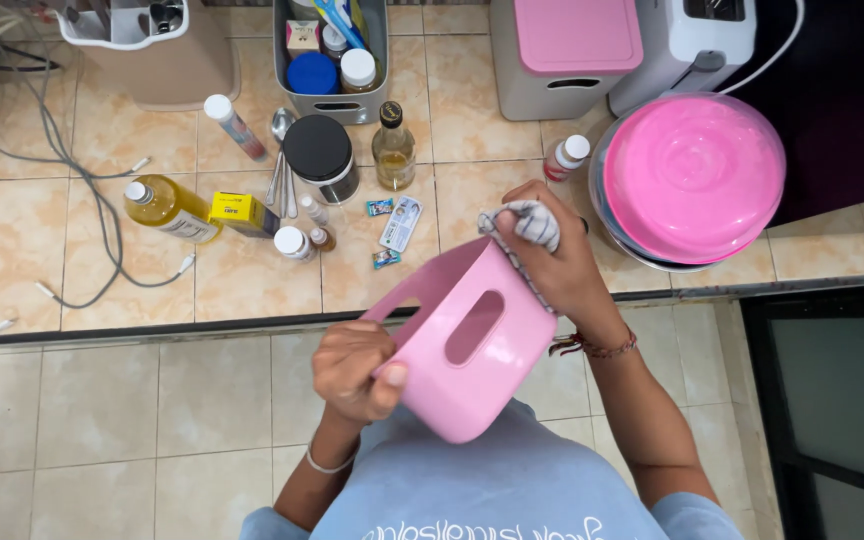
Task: The recorder is cleaning and organizing various containers and bottles on a hotel room counter.
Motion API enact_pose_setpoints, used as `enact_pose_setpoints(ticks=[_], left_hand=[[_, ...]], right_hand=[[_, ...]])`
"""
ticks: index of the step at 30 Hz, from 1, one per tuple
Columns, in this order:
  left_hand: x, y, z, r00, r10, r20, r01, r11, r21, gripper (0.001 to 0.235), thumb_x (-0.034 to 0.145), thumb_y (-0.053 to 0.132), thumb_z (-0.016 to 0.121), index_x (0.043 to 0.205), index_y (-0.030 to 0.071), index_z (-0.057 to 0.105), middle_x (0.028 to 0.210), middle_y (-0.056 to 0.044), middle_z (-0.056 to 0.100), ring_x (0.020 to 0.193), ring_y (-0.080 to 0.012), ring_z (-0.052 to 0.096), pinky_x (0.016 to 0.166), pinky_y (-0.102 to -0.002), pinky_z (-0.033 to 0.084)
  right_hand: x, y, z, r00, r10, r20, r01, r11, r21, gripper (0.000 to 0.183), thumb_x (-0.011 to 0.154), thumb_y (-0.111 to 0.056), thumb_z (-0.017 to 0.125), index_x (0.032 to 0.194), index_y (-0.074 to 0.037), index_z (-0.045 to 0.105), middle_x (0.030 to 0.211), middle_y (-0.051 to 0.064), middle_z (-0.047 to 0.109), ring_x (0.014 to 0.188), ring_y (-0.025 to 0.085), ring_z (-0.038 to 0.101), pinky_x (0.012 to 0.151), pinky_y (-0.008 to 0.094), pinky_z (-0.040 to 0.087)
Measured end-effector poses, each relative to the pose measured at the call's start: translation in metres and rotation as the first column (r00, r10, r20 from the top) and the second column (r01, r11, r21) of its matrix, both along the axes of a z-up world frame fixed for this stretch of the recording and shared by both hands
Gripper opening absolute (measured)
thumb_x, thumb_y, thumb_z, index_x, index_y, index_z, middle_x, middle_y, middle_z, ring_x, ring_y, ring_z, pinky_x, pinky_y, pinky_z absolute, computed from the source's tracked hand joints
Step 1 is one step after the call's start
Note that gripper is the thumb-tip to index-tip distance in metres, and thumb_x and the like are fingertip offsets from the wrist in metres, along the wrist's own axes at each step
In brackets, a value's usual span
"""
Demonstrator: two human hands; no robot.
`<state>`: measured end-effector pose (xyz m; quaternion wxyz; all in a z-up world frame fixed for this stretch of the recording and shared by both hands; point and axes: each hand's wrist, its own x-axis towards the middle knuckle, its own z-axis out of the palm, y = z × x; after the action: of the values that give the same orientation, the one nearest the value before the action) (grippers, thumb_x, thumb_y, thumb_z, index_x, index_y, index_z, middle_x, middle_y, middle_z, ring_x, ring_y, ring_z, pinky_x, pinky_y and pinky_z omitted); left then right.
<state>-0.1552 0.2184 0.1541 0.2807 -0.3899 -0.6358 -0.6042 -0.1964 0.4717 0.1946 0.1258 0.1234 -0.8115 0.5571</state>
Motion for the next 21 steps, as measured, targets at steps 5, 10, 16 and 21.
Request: enact_pose_setpoints(ticks=[5,10,16,21], left_hand=[[0.003,-0.001,-0.013,0.960,0.112,0.256,-0.169,0.962,0.215,0.050,0.101,0.029,0.056,0.061,0.001,0.043,0.058,-0.008,0.053,0.051,-0.0206,0.055,0.053,-0.035,0.049],[-0.004,-0.008,-0.029,0.819,0.456,0.348,-0.470,0.881,-0.047,0.058,0.105,0.042,0.045,0.065,0.000,0.054,0.057,-0.006,0.050,0.052,-0.0182,0.053,0.055,-0.034,0.039],[-0.033,-0.009,-0.019,0.567,-0.069,0.821,-0.452,0.807,0.380,0.046,0.108,0.038,0.044,0.078,0.007,0.059,0.069,0.003,0.057,0.061,-0.0060,0.051,0.054,-0.027,0.040],[-0.037,-0.015,0.010,0.580,-0.413,0.702,-0.300,0.693,0.656,0.040,0.112,0.046,0.045,0.106,0.009,0.059,0.096,-0.003,0.065,0.088,-0.0107,0.065,0.076,-0.029,0.056]], right_hand=[[0.009,-0.005,-0.037,0.968,0.178,0.176,-0.042,0.808,-0.588,0.027,0.108,-0.033,0.061,0.109,-0.006,0.057,0.110,0.006,0.059,0.099,0.013,0.057,0.089,0.029,0.048],[0.020,-0.005,-0.036,0.975,0.177,0.131,-0.038,0.720,-0.693,0.030,0.107,-0.037,0.061,0.111,-0.007,0.054,0.115,0.007,0.057,0.102,0.015,0.058,0.092,0.032,0.050],[0.043,0.001,-0.045,0.989,0.095,0.111,0.007,0.726,-0.688,0.031,0.107,-0.036,0.063,0.112,-0.006,0.054,0.122,0.007,0.055,0.111,0.015,0.055,0.101,0.033,0.046],[0.075,-0.001,-0.048,0.973,-0.231,0.023,0.211,0.838,-0.504,0.034,0.109,-0.039,0.056,0.114,-0.005,0.056,0.123,0.009,0.056,0.113,0.018,0.056,0.104,0.035,0.046]])
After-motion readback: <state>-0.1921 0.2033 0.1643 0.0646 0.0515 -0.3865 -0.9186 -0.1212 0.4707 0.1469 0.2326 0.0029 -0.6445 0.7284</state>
